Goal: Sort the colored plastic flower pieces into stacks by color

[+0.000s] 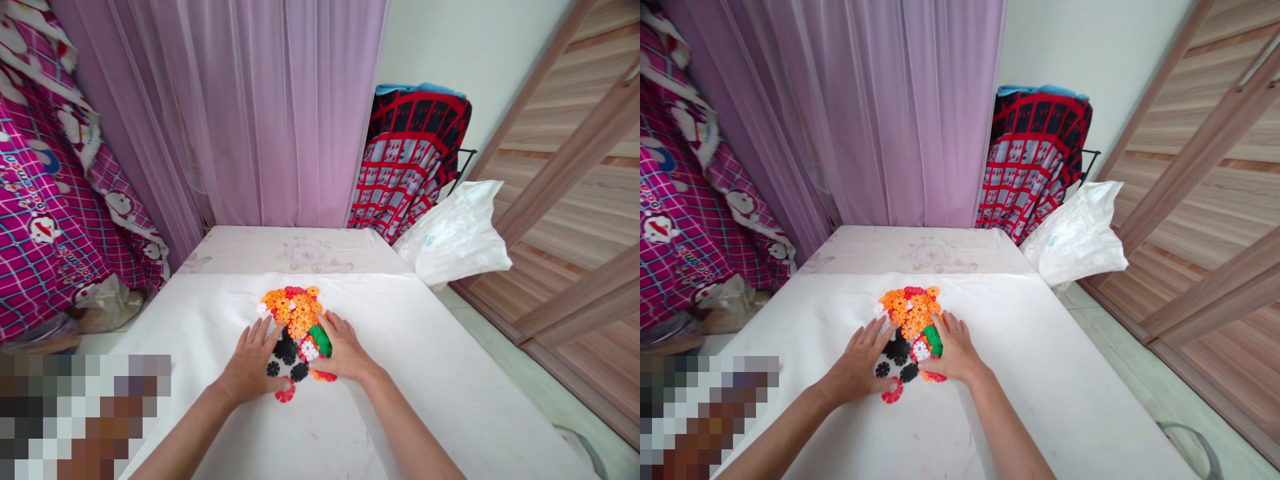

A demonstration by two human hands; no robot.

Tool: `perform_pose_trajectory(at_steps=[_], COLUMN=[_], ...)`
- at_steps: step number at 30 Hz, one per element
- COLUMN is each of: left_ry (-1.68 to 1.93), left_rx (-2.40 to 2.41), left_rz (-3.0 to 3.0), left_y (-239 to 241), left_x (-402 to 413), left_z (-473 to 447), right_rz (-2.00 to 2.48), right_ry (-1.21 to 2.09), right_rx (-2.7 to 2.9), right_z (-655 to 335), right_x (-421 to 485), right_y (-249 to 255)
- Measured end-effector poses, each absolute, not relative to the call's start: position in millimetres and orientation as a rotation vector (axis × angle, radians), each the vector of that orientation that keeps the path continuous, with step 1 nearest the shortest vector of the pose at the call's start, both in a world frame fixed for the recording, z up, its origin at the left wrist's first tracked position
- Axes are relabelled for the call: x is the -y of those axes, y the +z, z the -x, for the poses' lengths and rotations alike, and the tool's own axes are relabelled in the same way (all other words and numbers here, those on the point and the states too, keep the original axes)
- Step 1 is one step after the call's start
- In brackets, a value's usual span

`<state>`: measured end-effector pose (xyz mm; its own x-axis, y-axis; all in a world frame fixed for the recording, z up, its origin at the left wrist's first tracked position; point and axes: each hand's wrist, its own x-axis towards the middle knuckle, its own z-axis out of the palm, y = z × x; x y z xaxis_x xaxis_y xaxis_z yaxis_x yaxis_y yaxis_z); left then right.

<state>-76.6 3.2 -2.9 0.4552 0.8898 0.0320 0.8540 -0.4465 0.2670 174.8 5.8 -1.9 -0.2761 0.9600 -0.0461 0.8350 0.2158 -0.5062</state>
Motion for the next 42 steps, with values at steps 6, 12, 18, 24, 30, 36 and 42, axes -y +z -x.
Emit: perform_pose_trajectory(at_steps=[6, 12, 18, 24, 30, 36, 42], left_ry=[0.344, 0.668, 0.513, 0.753, 0.960, 0.859, 0.482], left_rx=[-1.543, -1.473, -1.776, -1.694, -1.355, -1.322, -1.590], left_rz=[-2.489, -2.369, -2.059, -1.765, -1.234, -1.535, -2.168], left_y=[-24, -32, -4, 6, 20, 35, -6], left_x=[7, 2, -19, -36, -41, -33, 29], left_z=[85, 73, 62, 45, 47, 91, 132], right_rz=[1.784, 1.731, 1.607, 1.374, 1.396, 1.560, 1.985], right_ry=[0.592, 0.601, 0.864, 1.471, 1.515, 1.339, 0.778], right_rx=[2.161, 2.222, 2.083, 1.547, 1.433, 1.568, 2.060], right_z=[-158, -128, -109, -97, -106, -153, -184], right_x=[-28, -69, -82, -80, -78, -62, 14], right_y=[9, 28, 25, 13, 37, 58, 29])
